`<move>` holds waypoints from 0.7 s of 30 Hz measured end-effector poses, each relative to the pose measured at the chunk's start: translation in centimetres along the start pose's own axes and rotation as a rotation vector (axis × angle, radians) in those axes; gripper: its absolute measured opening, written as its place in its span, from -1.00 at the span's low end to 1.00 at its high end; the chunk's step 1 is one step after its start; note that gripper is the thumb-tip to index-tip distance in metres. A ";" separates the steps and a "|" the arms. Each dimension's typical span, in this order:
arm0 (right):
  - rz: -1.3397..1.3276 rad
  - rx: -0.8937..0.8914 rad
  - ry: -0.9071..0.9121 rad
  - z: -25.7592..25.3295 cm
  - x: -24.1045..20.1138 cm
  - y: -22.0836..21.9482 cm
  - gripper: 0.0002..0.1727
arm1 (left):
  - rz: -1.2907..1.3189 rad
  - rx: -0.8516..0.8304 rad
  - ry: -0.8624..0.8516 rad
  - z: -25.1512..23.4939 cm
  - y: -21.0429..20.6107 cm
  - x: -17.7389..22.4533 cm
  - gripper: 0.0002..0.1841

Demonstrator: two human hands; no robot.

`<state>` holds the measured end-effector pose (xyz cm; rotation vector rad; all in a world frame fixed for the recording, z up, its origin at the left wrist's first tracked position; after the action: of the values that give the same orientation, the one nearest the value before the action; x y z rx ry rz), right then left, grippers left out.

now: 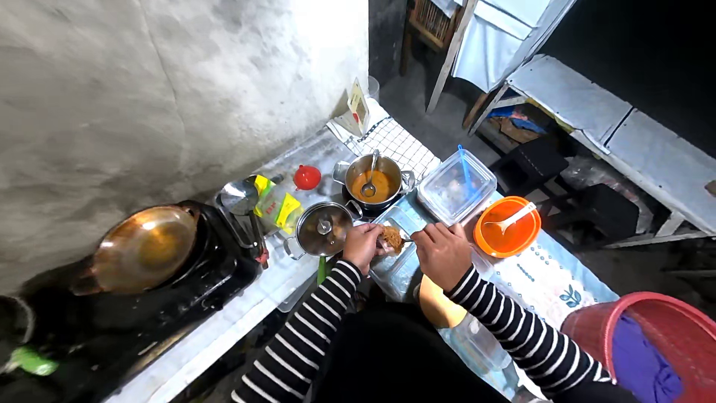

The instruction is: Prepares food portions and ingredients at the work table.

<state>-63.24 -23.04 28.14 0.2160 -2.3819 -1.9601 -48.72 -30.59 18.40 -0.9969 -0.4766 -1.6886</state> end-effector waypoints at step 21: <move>0.093 -0.253 0.336 -3.5 -4.4 2.6 -0.84 | -0.691 0.094 -0.293 1.4 0.1 3.0 -0.72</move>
<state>-58.63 -25.34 31.61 0.3800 -1.8876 -1.9755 -48.31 -31.35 21.59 -1.0852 -1.1879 -2.0965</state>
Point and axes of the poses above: each hand's wrist, its own z-axis away from the middle knuckle, its own y-axis out of the back of the hand, x = y × z, the point moved 10 cm from there along -z, towards the middle knuckle, and after that the axes turned 9 degrees about -x, right-handed, at the moved point
